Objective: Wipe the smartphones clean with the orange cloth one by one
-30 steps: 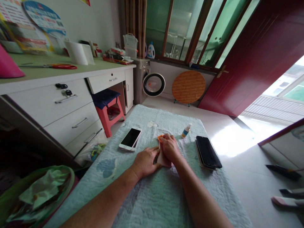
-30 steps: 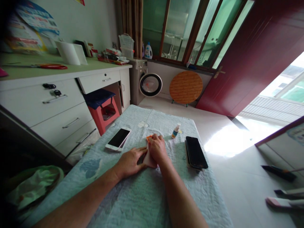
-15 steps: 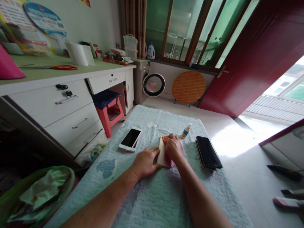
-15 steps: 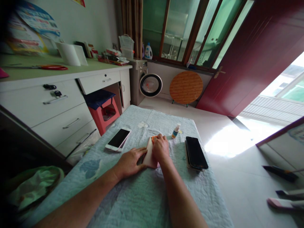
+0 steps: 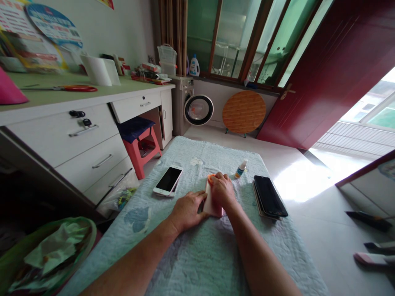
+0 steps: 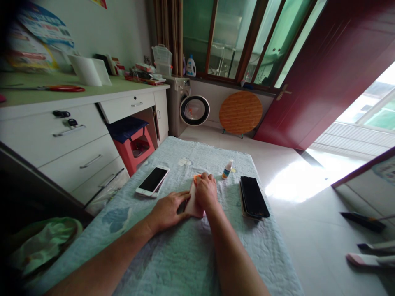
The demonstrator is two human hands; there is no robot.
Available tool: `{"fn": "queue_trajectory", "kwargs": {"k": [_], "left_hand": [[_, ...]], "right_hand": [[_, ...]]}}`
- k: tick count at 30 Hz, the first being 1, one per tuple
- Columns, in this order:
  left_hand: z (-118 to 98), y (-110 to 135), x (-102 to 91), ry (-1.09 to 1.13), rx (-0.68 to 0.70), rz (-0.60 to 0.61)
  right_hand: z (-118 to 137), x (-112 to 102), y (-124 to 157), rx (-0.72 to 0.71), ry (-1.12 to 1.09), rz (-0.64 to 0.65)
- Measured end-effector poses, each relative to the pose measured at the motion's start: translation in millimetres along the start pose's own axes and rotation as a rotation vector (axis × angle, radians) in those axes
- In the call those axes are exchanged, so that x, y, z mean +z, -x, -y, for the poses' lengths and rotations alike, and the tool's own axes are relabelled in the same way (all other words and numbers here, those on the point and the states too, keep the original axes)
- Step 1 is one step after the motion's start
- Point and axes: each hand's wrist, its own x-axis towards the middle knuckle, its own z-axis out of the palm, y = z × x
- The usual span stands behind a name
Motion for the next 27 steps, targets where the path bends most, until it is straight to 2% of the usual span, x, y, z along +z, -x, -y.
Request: {"fn": "queue_trajectory", "kwargs": {"k": [10,19,27], "left_hand": [[1,-1,0.7,-0.009,0.024,0.003],[2,-1,1.6,-0.016,0.037,-0.009],[4,-1,4.6,0.001,0.084,-0.051]], "right_hand": [[-17,-3,4,0.141,0.036,0.0],[-5,15,-6,0.006,-0.095,-0.053],[0,16,-9,-0.065,-0.14,-0.035]]}}
